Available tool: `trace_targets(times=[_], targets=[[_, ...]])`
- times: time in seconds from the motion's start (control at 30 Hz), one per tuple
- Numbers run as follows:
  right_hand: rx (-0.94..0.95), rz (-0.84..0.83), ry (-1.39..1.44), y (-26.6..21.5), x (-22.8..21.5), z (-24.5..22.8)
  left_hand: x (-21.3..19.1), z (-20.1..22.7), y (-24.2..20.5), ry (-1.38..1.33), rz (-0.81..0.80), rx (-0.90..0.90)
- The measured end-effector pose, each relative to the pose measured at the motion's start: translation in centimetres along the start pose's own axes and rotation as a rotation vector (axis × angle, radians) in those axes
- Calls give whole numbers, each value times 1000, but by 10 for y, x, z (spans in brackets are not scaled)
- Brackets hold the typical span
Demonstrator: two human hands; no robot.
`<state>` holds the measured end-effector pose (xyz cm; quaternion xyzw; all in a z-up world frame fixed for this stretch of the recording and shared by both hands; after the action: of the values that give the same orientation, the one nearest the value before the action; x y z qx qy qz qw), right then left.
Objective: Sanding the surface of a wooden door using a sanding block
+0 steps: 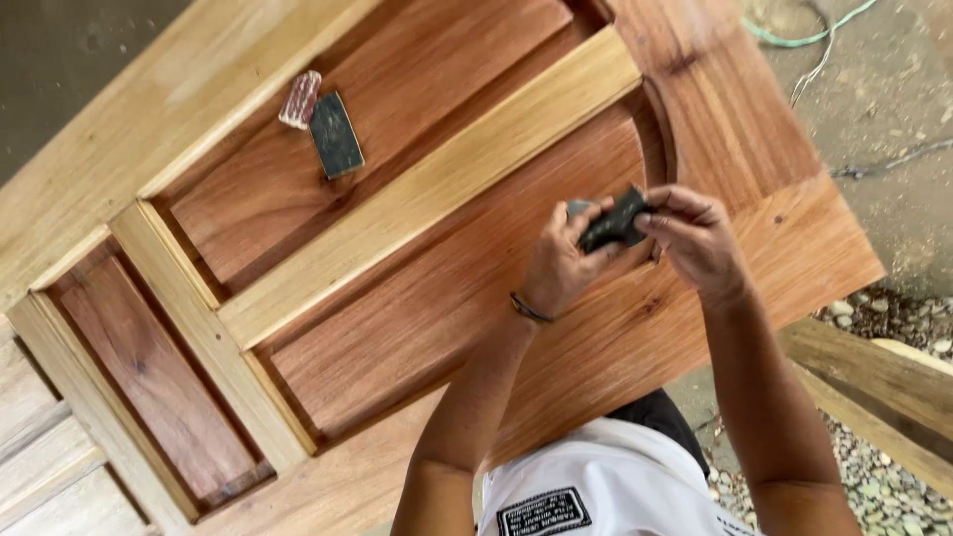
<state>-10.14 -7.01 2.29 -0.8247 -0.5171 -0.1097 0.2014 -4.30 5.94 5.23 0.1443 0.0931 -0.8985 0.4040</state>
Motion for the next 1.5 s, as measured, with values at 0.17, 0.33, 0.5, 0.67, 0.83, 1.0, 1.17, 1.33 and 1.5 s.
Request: trace_targets(times=[0.17, 0.33, 0.5, 0.67, 0.83, 1.0, 1.17, 1.33, 1.5], targets=[[-86, 142, -88, -8, 17, -24, -4, 3, -1, -43, 211, 13], [64, 166, 24, -22, 30, 6, 3, 47, -5, 353, 264, 213], [119, 56, -551, -21, 29, -19, 22, 22, -6, 60, 96, 291], [-123, -151, -1193, -27, 60, -33, 23, -27, 2, -626, -94, -411], [177, -83, -958, -10, 33, -18, 29, -32, 7, -459, -159, -433], [-179, 360, -1411, 41, -47, -23, -5, -40, 28, 172, 79, -60], [-274, 409, -1615, 49, -43, -14, -27, -36, 17, 707, 295, 156], [-434, 384, -1578, 38, -37, -14, -32, -19, 14, 718, 350, 202], [-403, 376, -1545, 25, -30, -12, -31, -20, 15, 715, 348, 209]])
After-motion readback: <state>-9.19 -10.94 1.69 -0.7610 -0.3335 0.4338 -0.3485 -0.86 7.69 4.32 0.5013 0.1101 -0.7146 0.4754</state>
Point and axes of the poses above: each hand's wrist, its own y-axis towards the middle knuckle, its own x-axis out of the palm, z = x × y, the point moved 10 cm from there along y, towards the middle knuckle, and after that the axes turned 4 degrees about -z, right-handed, at the moved point
